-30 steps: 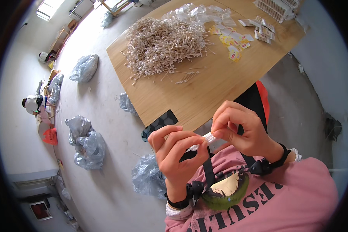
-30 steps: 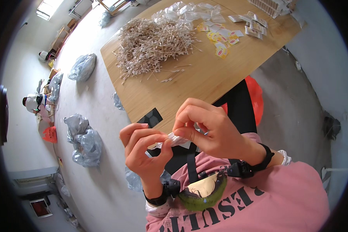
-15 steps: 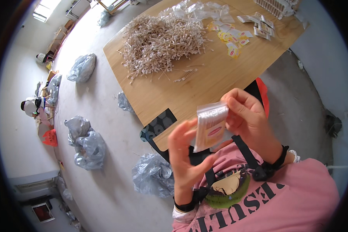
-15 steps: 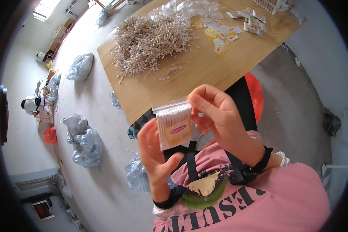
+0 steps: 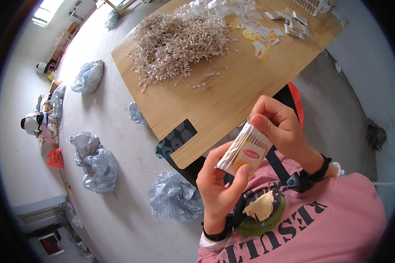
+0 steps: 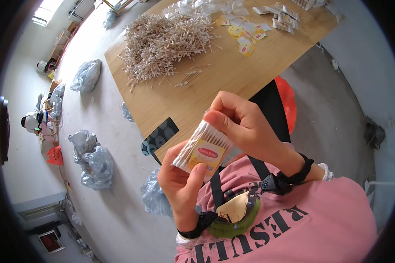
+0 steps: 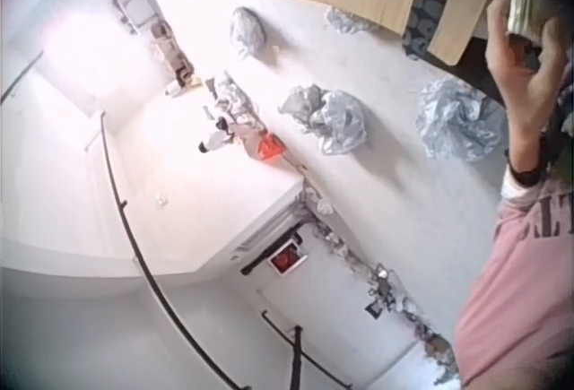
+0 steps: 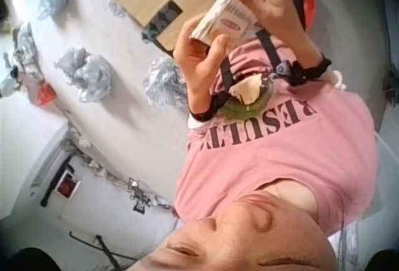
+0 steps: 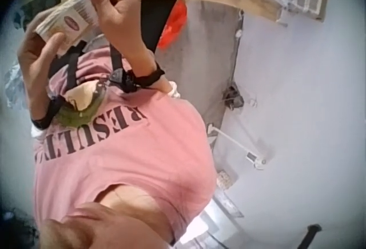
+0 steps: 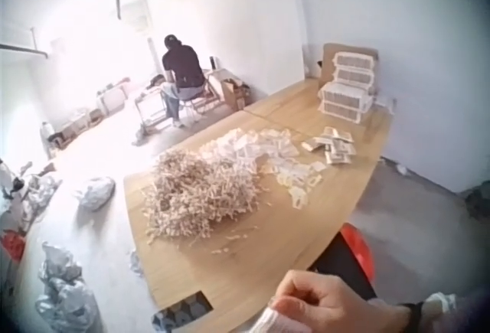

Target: Packaging several cotton swabs into small plastic bags and sealing them with yellow stickers.

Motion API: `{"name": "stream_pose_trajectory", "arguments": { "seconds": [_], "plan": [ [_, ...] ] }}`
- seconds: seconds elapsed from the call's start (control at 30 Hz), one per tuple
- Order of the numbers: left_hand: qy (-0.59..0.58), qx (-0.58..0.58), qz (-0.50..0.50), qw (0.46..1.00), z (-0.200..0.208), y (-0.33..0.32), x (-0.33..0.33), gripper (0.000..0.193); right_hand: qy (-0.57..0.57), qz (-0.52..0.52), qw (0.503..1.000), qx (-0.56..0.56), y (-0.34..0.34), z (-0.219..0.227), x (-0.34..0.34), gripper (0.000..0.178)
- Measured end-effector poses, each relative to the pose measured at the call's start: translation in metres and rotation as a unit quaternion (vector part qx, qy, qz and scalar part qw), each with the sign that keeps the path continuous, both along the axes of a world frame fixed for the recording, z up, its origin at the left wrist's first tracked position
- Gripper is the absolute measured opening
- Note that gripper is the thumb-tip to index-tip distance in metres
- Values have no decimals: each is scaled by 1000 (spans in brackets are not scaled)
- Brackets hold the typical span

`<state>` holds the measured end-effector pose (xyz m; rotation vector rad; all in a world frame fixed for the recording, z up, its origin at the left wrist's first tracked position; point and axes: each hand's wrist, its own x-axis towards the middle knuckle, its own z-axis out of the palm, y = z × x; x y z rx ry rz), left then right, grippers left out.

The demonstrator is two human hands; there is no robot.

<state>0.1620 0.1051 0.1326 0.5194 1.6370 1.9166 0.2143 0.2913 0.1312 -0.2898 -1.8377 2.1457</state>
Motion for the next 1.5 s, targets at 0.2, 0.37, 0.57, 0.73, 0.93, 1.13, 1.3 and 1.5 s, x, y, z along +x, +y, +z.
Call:
{"name": "stream_pose_trajectory", "arguments": {
  "seconds": [0.2, 0.37, 0.57, 0.73, 0.93, 1.13, 1.3, 1.5],
  "plan": [
    [15, 88, -41, 995, 4, 5, 7, 115, 7, -43, 995, -95, -3, -12, -3, 26],
    [104, 57, 5, 993, 2, 13, 11, 108, -8, -16, 979, -205, -13, -34, -8, 28],
    [134, 27, 41, 990, -3, 16, 13, 98, -78, 39, 939, -331, -28, -51, -7, 29],
    [137, -3, 70, 988, -2, 18, 13, 93, -104, 34, 936, -333, -30, -52, -8, 28],
    [153, -36, 84, 984, -3, 20, 11, 86, -131, 47, 932, -335, -30, -57, -8, 29],
    [330, -102, 128, 930, -8, 17, -4, 76, -183, 75, 927, -319, -18, -46, -3, 25],
    [379, -76, 25, 922, -16, -1, -20, 54, -241, 99, 921, -288, 0, -24, 7, 22],
    [249, -49, 140, 957, -27, 2, 1, 40, 27, -40, 999, 8, 4, -29, 23, 45]
  ]
}}
